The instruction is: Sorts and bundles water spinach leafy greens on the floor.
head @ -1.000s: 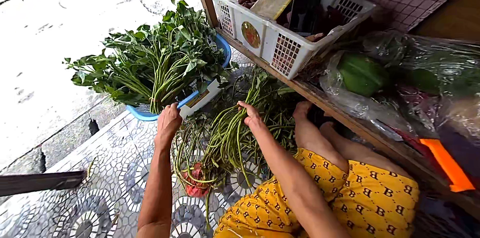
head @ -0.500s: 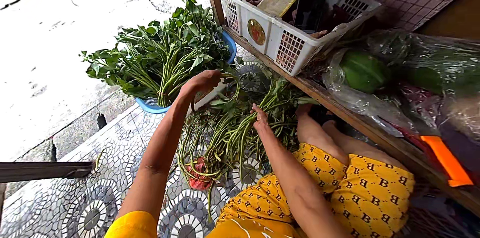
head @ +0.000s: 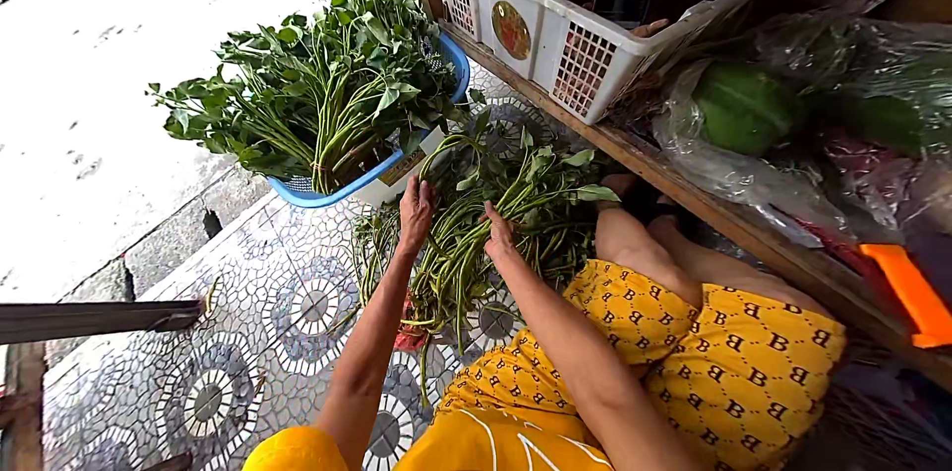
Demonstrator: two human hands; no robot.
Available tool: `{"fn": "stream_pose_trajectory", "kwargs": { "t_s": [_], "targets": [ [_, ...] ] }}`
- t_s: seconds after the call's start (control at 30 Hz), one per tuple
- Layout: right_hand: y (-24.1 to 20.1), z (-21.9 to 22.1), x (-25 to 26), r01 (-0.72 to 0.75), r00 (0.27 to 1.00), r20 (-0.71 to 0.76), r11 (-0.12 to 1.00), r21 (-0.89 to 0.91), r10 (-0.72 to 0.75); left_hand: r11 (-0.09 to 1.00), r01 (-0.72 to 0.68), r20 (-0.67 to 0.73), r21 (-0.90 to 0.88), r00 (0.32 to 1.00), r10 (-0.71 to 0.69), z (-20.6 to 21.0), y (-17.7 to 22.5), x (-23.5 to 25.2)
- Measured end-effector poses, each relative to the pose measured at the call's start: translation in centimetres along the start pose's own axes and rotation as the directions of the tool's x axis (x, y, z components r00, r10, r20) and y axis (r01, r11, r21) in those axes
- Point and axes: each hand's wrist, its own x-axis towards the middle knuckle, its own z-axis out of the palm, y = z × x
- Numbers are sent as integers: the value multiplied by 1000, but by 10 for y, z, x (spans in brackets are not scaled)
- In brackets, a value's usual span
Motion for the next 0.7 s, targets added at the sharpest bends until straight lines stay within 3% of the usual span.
{"fn": "stream_pose_trajectory", "kwargs": {
  "t_s": [0.13,0.2,0.27,0.33,0.37,0.47,0.7],
  "targets": [
    [7,5,-6,-92,994,49,994,-59,94,980,-179,-184,85,964,192,18,24,2],
    [7,6,-8,-146,982,102,980,-134,161,940,-327,-278,96,898,341,28,48,21],
    [5,9,-10,-168,974,128,975,-145,187,908,-375,-159,188,901,405,27,55,15],
    [-1,12,-10,-154,976,134,978,-137,173,903,-243,157,355,967,199,16,59,-18],
    [-4,13,-7,-137,979,133,982,-133,155,883,-170,263,438,963,55,19,60,-28],
    [-3,15,8,-99,987,124,994,-54,105,773,17,355,635,882,-311,28,49,-43],
    [-11,19,8,-117,989,107,982,151,102,828,-10,348,560,910,-224,23,21,-58]
  ]
}}
